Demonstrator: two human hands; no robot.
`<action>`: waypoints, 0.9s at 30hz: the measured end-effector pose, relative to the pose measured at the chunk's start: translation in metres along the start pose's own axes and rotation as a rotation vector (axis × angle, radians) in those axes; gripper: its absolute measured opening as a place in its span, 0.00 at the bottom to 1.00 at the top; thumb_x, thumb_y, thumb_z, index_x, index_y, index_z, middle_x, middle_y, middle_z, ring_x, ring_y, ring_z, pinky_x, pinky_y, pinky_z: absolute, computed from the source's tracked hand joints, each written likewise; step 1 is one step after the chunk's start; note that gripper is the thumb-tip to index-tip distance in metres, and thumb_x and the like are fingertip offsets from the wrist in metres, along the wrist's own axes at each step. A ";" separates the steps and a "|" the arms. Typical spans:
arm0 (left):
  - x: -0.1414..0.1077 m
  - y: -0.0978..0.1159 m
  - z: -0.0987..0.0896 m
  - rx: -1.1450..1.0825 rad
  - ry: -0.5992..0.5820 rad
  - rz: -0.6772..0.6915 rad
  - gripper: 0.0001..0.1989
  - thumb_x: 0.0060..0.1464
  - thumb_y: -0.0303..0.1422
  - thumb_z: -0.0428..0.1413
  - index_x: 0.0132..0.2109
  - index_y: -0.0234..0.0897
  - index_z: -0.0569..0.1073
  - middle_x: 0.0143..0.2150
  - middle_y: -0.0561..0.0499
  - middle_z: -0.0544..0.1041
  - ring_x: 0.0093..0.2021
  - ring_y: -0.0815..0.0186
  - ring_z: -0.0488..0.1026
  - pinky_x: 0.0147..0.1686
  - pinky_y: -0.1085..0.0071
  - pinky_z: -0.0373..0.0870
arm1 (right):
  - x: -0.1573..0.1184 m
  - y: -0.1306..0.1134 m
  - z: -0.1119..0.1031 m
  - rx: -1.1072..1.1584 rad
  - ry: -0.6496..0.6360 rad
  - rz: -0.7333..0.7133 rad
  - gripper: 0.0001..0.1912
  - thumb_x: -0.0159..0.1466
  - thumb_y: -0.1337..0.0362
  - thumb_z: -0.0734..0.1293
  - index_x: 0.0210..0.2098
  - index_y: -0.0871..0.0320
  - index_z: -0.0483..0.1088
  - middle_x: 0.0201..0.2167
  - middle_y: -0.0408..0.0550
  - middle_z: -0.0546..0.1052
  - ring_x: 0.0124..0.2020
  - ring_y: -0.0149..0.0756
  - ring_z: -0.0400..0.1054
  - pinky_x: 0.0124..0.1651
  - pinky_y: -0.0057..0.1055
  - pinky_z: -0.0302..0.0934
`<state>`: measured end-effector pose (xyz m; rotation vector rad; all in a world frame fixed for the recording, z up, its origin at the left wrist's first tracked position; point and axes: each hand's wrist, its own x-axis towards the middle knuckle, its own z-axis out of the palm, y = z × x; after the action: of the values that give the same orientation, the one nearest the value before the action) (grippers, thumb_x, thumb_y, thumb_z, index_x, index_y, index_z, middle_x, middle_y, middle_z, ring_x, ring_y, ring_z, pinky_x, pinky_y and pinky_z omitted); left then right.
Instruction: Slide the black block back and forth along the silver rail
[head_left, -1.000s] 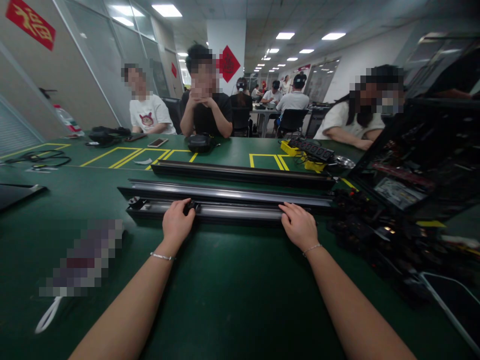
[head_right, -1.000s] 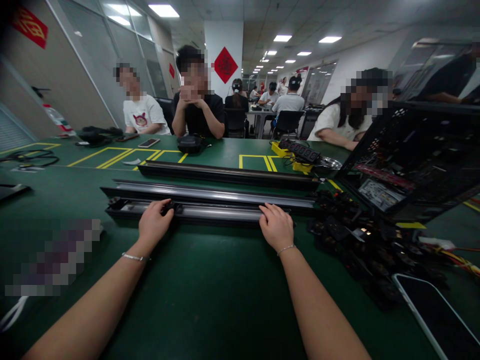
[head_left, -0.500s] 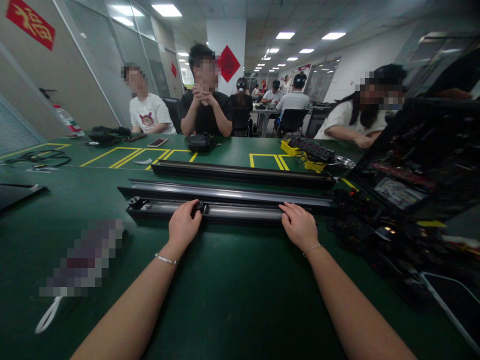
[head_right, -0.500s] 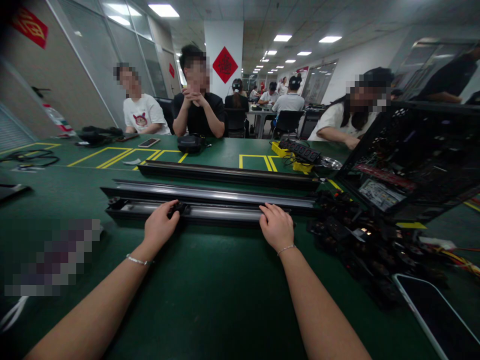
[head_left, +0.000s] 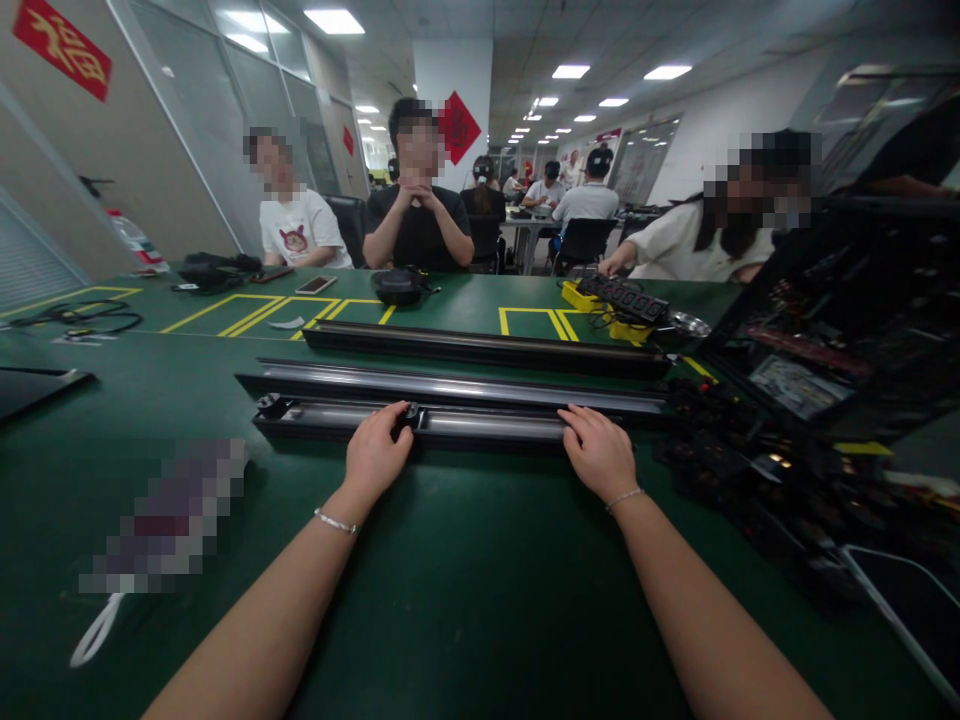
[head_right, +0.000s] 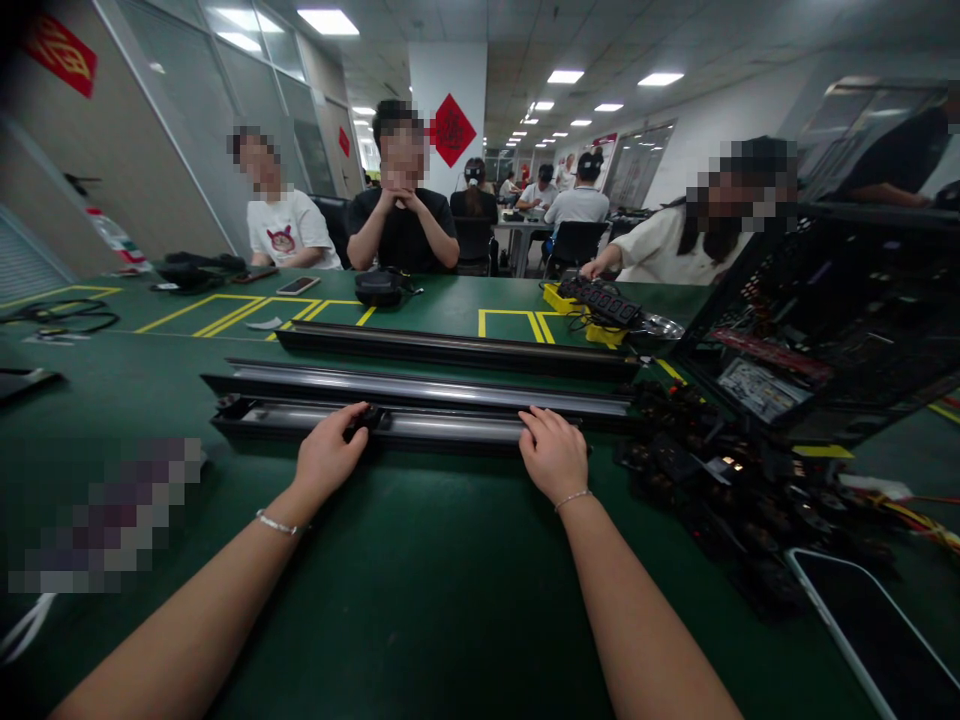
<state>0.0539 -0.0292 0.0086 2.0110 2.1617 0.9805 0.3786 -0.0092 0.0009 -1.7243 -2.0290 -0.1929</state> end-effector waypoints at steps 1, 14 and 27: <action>0.000 0.000 0.001 -0.008 -0.006 0.002 0.21 0.50 0.33 0.49 0.52 0.38 0.68 0.47 0.47 0.75 0.48 0.60 0.71 0.51 0.63 0.64 | 0.000 0.000 0.000 0.000 0.000 -0.001 0.20 0.62 0.62 0.55 0.49 0.51 0.70 0.53 0.46 0.70 0.55 0.41 0.61 0.54 0.42 0.55; 0.002 -0.012 0.008 0.209 0.054 0.005 0.19 0.50 0.43 0.50 0.45 0.35 0.68 0.45 0.42 0.73 0.51 0.54 0.67 0.57 0.54 0.52 | -0.001 0.000 -0.001 0.011 -0.008 0.002 0.20 0.62 0.62 0.54 0.50 0.51 0.69 0.54 0.45 0.70 0.55 0.41 0.60 0.54 0.42 0.55; -0.001 -0.011 0.007 0.205 -0.047 0.078 0.18 0.54 0.44 0.47 0.45 0.38 0.69 0.45 0.44 0.76 0.50 0.56 0.69 0.59 0.44 0.40 | 0.000 -0.001 -0.001 0.013 -0.010 0.007 0.20 0.62 0.62 0.55 0.50 0.52 0.69 0.54 0.45 0.70 0.55 0.40 0.60 0.54 0.42 0.54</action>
<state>0.0478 -0.0270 -0.0025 2.1966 2.2585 0.7374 0.3781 -0.0097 0.0015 -1.7279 -2.0262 -0.1686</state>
